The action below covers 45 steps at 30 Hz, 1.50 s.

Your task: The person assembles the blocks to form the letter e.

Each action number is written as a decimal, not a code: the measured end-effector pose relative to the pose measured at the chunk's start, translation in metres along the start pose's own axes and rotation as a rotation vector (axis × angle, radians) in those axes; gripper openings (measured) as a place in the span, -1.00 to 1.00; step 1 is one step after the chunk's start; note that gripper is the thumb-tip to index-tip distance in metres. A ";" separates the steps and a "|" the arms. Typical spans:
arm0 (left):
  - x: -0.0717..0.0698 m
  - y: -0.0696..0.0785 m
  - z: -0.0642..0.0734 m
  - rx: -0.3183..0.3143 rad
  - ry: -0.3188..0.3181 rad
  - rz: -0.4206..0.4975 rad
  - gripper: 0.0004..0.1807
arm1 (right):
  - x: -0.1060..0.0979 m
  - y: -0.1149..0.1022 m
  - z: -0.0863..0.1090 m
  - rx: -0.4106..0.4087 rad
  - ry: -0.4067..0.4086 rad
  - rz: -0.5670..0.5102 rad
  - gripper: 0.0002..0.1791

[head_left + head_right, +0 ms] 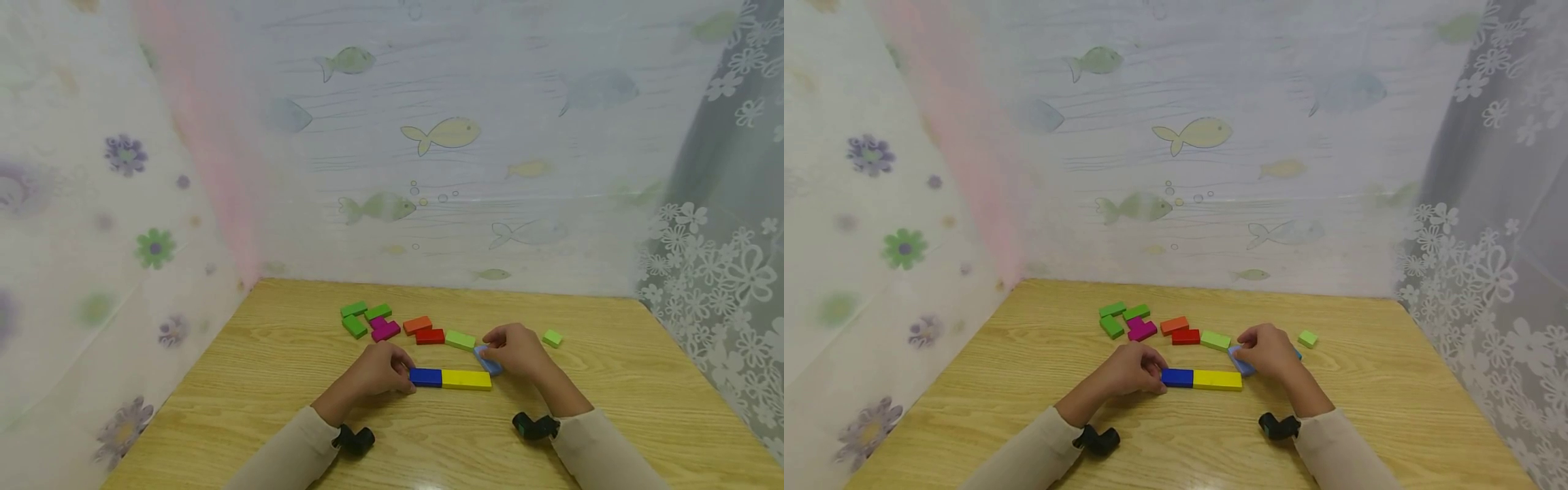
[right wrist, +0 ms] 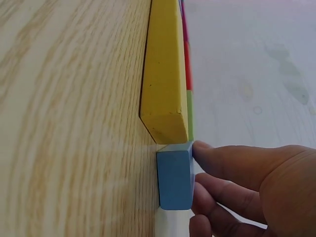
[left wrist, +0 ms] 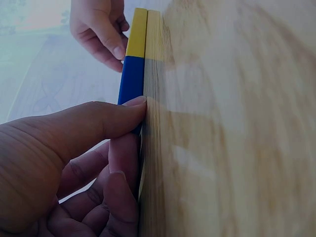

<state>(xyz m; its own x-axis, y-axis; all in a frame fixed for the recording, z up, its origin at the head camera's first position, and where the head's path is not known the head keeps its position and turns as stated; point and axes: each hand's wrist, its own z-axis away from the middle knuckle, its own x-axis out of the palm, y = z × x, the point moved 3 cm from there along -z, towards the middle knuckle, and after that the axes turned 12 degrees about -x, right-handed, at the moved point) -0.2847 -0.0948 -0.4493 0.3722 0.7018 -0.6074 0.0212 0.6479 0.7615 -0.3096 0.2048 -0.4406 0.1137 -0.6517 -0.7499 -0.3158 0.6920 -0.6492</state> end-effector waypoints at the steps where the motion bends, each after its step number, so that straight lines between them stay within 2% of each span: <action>1: 0.000 0.000 0.000 -0.001 -0.001 0.002 -0.68 | 0.000 0.000 0.000 -0.003 0.000 0.001 -0.68; 30: 0.001 -0.001 -0.001 -0.008 -0.002 -0.003 -0.67 | 0.000 -0.002 0.003 0.020 -0.010 -0.011 -0.70; 39: -0.002 -0.001 -0.003 -0.020 -0.028 0.003 -0.59 | -0.001 -0.004 0.002 0.033 -0.010 -0.017 -0.70; 42: -0.005 -0.002 -0.005 -0.037 -0.052 0.035 -0.55 | 0.000 -0.002 0.002 0.041 -0.014 -0.021 -0.71; 45: -0.010 0.000 -0.008 -0.050 -0.039 0.077 -0.54 | 0.000 -0.001 0.002 0.046 -0.013 -0.023 -0.71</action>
<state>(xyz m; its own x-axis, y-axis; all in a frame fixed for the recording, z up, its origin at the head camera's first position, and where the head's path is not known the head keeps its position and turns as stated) -0.2963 -0.0997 -0.4452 0.4068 0.7384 -0.5379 -0.0547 0.6074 0.7925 -0.3078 0.2046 -0.4407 0.1326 -0.6634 -0.7364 -0.2691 0.6910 -0.6709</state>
